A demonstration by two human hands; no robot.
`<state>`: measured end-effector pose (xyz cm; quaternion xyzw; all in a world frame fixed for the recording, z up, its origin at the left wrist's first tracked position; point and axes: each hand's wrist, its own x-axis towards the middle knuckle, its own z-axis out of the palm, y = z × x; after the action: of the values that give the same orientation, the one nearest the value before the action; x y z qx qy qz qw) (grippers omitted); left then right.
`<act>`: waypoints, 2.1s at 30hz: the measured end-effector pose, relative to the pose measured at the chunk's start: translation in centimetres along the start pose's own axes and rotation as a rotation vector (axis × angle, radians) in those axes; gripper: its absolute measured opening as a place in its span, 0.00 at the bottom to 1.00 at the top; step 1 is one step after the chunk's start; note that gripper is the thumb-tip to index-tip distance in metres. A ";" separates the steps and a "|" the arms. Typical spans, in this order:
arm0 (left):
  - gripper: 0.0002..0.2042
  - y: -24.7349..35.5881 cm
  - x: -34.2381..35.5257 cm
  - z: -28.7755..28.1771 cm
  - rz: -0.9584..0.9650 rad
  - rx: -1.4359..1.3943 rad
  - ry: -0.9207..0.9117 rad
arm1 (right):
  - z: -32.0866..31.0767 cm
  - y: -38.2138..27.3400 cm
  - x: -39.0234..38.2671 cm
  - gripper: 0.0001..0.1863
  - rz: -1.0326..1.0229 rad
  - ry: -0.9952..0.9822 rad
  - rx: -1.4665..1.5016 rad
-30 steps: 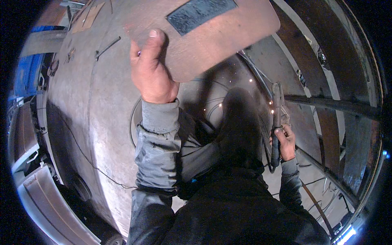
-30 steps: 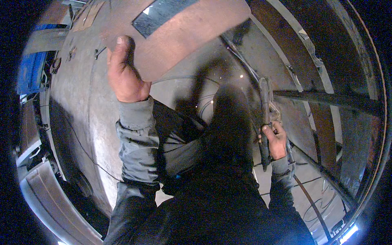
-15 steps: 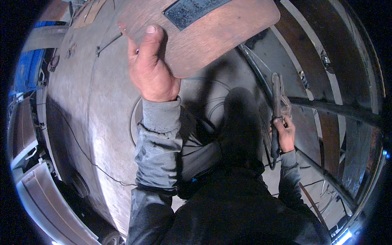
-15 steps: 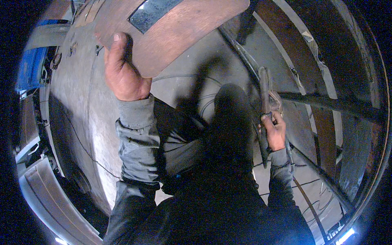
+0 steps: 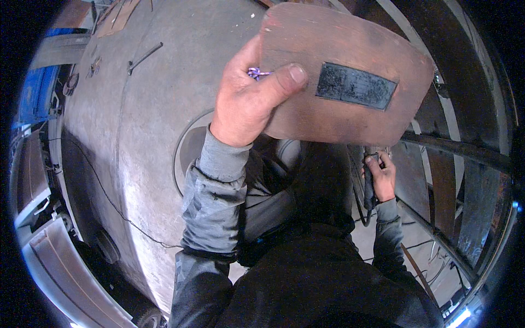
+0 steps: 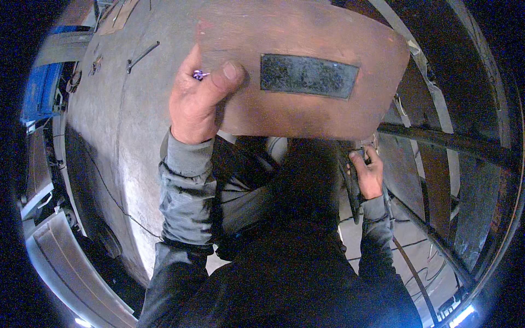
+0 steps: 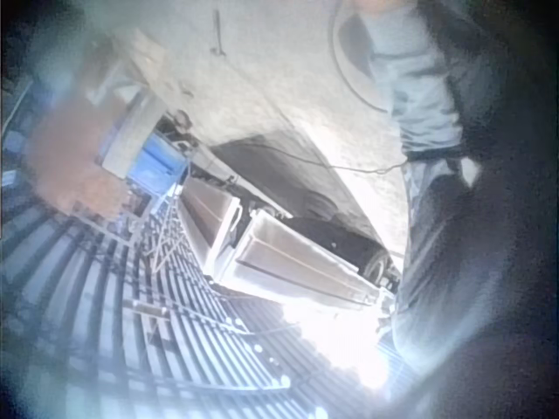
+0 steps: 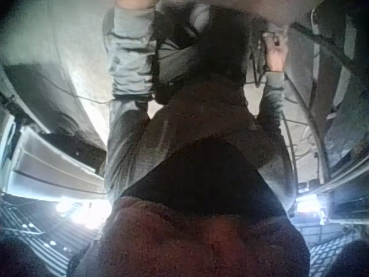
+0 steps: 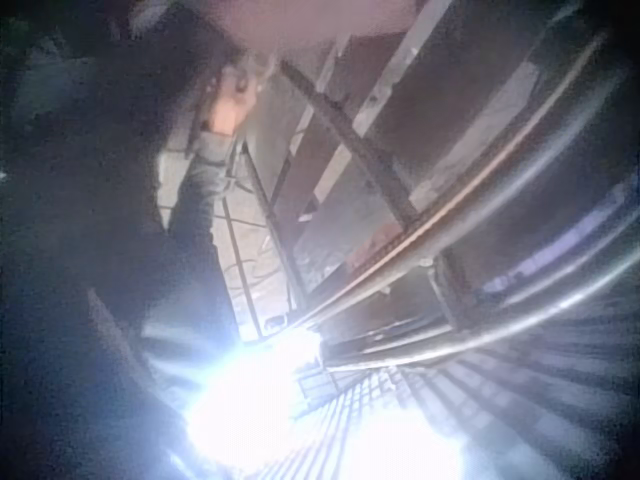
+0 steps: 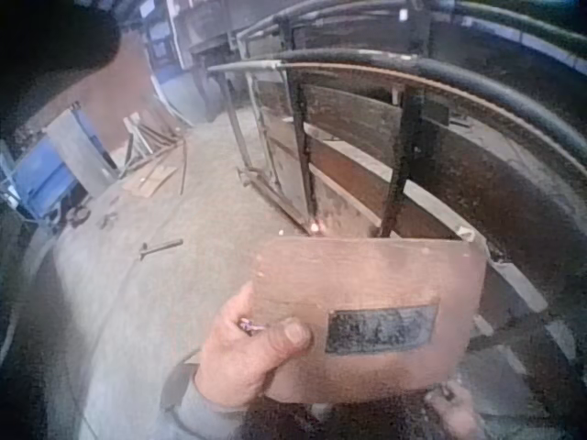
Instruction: The person kneels on the floor and welds a metal frame structure using a welding torch and a handheld protective shield. They repeatedly lower the shield to protect their eyes while creating welds along the frame's joints.
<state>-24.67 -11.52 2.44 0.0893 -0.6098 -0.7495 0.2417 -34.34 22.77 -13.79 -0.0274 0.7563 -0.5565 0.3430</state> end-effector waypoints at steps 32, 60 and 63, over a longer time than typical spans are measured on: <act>0.19 -0.6 1.4 -1.9 0.285 -0.103 0.519 | 0.9 -1.2 -1.0 0.17 -0.216 0.082 -0.415; 0.28 0.9 -0.4 -0.5 0.021 0.005 -0.067 | 0.4 -1.8 -0.6 0.22 -0.177 0.045 -0.365; 0.29 0.7 -0.5 -0.6 -0.007 -0.025 -0.078 | 0.4 -1.3 -0.3 0.22 -0.217 0.039 -0.380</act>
<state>-23.79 -11.90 2.88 0.0588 -0.6089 -0.7609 0.2163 -34.37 22.09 -12.56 -0.1621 0.8465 -0.4381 0.2552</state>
